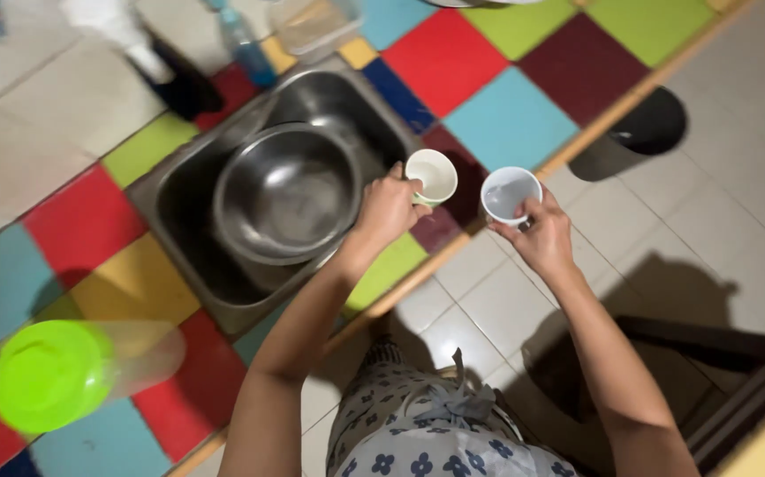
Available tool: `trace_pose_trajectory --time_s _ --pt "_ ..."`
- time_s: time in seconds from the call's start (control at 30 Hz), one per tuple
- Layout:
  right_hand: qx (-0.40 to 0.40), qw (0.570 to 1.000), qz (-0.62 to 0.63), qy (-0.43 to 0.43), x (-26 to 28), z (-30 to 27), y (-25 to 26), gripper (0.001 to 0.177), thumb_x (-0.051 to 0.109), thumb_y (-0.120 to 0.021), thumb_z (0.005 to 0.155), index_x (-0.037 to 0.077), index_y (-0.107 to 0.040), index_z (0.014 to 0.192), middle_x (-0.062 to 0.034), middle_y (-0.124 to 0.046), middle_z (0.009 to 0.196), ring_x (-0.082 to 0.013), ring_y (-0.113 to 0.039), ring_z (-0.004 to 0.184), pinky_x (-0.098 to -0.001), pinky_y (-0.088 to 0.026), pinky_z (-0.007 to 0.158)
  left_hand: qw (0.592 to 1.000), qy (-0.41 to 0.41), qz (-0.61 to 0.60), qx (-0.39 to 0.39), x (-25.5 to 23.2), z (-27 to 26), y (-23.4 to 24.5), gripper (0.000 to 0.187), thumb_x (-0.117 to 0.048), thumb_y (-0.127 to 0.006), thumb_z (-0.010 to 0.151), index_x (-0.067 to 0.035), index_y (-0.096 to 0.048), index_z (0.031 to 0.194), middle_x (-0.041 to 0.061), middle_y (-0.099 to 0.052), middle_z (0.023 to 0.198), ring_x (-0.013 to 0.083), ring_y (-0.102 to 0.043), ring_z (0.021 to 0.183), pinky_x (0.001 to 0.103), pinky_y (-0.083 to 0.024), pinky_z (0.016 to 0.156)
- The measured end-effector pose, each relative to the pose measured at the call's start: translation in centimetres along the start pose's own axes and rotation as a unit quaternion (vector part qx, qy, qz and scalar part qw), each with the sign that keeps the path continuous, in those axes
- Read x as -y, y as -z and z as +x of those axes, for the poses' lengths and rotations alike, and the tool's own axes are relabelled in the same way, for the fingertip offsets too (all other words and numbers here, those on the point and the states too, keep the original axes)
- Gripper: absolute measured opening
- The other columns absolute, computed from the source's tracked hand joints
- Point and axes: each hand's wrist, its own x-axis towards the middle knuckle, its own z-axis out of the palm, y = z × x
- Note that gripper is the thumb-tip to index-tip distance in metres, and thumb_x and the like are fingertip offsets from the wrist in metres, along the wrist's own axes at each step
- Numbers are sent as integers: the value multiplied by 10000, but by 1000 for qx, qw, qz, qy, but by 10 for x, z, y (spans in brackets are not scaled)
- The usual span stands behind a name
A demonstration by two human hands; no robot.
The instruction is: The recorder clears dirty dishes, utensils, and food scraps from a dining table and moves them to a kitchen sink area for cleaning.
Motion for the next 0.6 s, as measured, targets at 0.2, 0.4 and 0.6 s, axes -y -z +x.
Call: trace_pose_trajectory --time_s 0.2,0.4,0.6 --pt "79 996 21 -47 49 75 -62 1169 312 -995 611 19 -326 1523 -257 -720 1080 -388 -732 917 -458 -597 791 999 31 16 -12 85 4 22 384 -248 -927 624 -66 -775 927 269 -667 1183 409 -719 849 490 -584 772" --pt "87 994 32 -62 40 111 -111 1173 330 -989 601 -51 -352 1509 -264 -711 1124 -364 -737 1023 -408 -600 890 995 99 12 21 121 -2 -3 552 -288 -935 666 -81 -707 1124 219 -693 1162 406 -718 938 499 -573 830" --pt "119 985 -123 7 42 141 -113 1091 316 -1008 561 -32 -479 1450 -271 -722 1099 -419 -711 989 -466 -575 852 993 88 76 -8 132 19 -45 812 -69 -806 655 50 -514 1403 269 -673 1199 382 -730 866 460 -592 716"
